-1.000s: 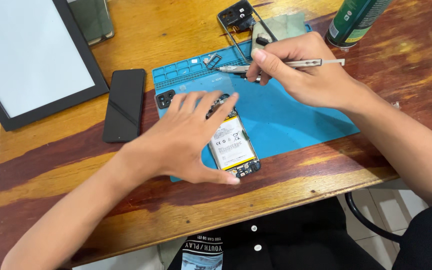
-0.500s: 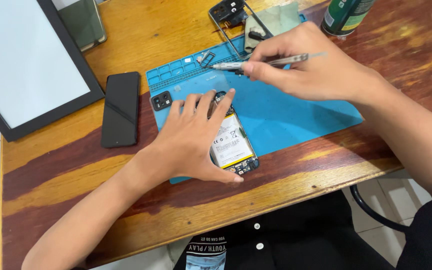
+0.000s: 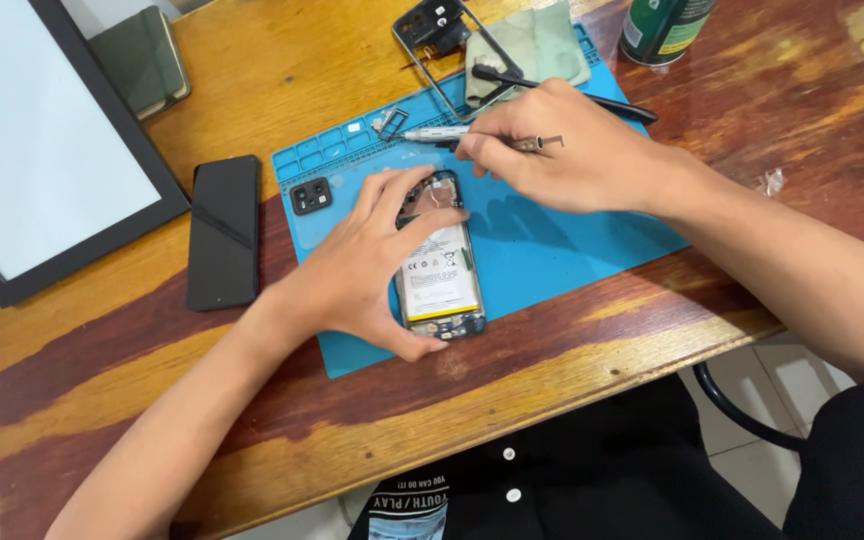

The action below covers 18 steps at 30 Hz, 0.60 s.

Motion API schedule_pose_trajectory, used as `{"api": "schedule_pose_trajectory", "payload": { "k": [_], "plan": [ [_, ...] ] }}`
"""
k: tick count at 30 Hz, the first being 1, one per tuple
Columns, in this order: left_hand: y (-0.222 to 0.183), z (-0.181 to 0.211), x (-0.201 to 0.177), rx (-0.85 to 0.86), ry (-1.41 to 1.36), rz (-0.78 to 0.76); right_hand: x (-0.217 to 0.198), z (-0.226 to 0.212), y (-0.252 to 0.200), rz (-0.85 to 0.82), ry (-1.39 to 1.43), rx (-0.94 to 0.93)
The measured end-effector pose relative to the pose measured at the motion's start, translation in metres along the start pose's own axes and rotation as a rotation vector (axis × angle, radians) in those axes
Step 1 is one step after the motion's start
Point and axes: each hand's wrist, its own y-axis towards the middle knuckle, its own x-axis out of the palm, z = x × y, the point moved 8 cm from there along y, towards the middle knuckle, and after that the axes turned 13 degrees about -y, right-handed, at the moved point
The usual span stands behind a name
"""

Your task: The person cleans a smartphone camera module with a brush and then uses a metal spudger to pry and separate the phone's internal components from the frame. The person handles the camera module, the disassembled phone, and various tools on a blue mat.

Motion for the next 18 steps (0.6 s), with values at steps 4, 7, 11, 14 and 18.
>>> {"api": "schedule_pose_trajectory", "payload": {
  "k": [4,7,11,14,18],
  "plan": [
    [-0.003,-0.008,-0.008,0.031,-0.039,-0.097,-0.001,-0.004,0.001,0.002,0.009,-0.031],
    [-0.004,-0.009,-0.019,-0.041,-0.062,-0.100,-0.002,-0.004,0.002,-0.008,-0.011,-0.011],
    [-0.005,0.004,-0.031,-0.160,0.147,0.067,-0.004,0.001,0.002,-0.034,-0.109,0.059],
    [-0.007,0.018,-0.012,-0.293,0.285,0.179,-0.003,0.002,-0.002,-0.037,-0.114,0.096],
    [-0.014,0.032,-0.011,-0.214,0.236,0.292,-0.015,-0.020,-0.002,0.100,-0.118,-0.147]
  ]
}}
